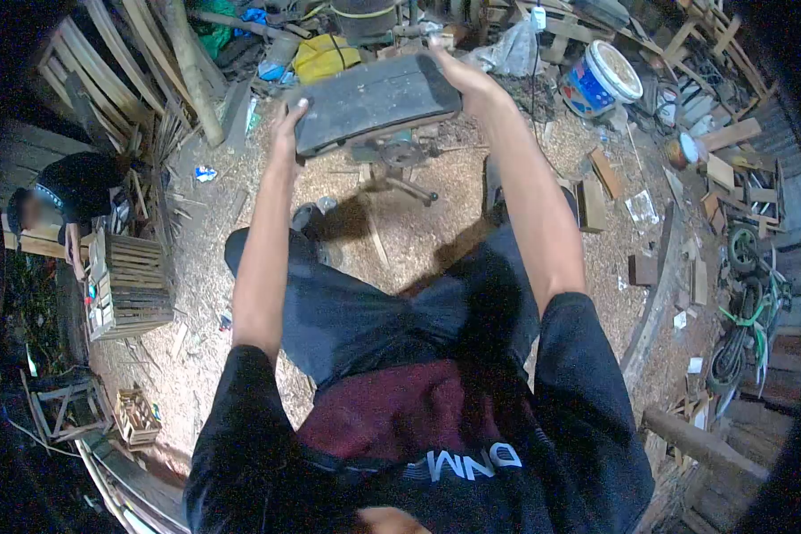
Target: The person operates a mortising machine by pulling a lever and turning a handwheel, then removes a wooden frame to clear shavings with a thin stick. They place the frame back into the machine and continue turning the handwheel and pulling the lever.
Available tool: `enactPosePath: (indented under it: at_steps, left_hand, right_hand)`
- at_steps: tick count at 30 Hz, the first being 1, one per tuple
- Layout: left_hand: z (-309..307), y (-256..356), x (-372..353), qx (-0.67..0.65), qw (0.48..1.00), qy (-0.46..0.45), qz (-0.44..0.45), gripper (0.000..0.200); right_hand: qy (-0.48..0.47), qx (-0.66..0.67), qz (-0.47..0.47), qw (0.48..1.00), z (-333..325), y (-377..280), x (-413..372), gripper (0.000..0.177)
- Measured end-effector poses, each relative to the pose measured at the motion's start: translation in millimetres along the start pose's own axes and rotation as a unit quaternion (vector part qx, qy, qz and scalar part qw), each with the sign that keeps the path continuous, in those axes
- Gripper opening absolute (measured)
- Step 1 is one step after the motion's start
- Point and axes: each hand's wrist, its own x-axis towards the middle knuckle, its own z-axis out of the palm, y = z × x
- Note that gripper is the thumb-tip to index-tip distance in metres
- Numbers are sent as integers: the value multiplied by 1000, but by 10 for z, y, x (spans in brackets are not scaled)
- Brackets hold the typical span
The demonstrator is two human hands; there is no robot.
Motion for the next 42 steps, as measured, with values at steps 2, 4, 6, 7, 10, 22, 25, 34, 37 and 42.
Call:
enactPosePath:
  at_steps: [2, 4, 6, 7, 10, 22, 25, 34, 37, 42]
  left_hand:
    - [-154, -94, 31, -144, 971, -19, -192, 54]
    - [-288, -447, 47, -218, 950, -24, -222, 52]
    - [-345, -754, 46, -314, 910, -72, -262, 51]
    - [-320, -861, -12, -371, 875, -117, -288, 51]
    - [-308, -1272, -139, -452, 799, -51, -395, 56]
    - [559, -1578, 64, -377, 844, 124, -362, 42]
    - [682, -1855, 215, -385, 849, 94, -350, 44]
    - [1211, -2087, 428, -323, 854, 68, -403, 37]
    - [1243, -2089, 515, -358, 822, 30, -442, 38]
    - [1358, -2090, 514, -333, 826, 112, -441, 39]
  right_hand:
    - [-53, 84, 5, 995, -43, -47, -95, 72]
    - [-71, 145, -1, 987, 80, -56, -203, 67]
    - [-25, 98, -32, 994, 269, -12, -263, 71]
    - [1, 75, -47, 996, 314, 36, -238, 73]
    - [19, 88, -35, 995, 315, 380, -61, 80]
    - [5, 108, -57, 992, 183, 1216, 117, 56]
    - [92, 165, 9, 982, -83, 1666, 314, 38]
    - [183, -181, 120, 959, -875, 3959, 1369, 35]
    - [173, -219, 36, 960, -709, 4432, 1697, 45]
    - [116, -342, 71, 930, -641, 4387, 1944, 32]
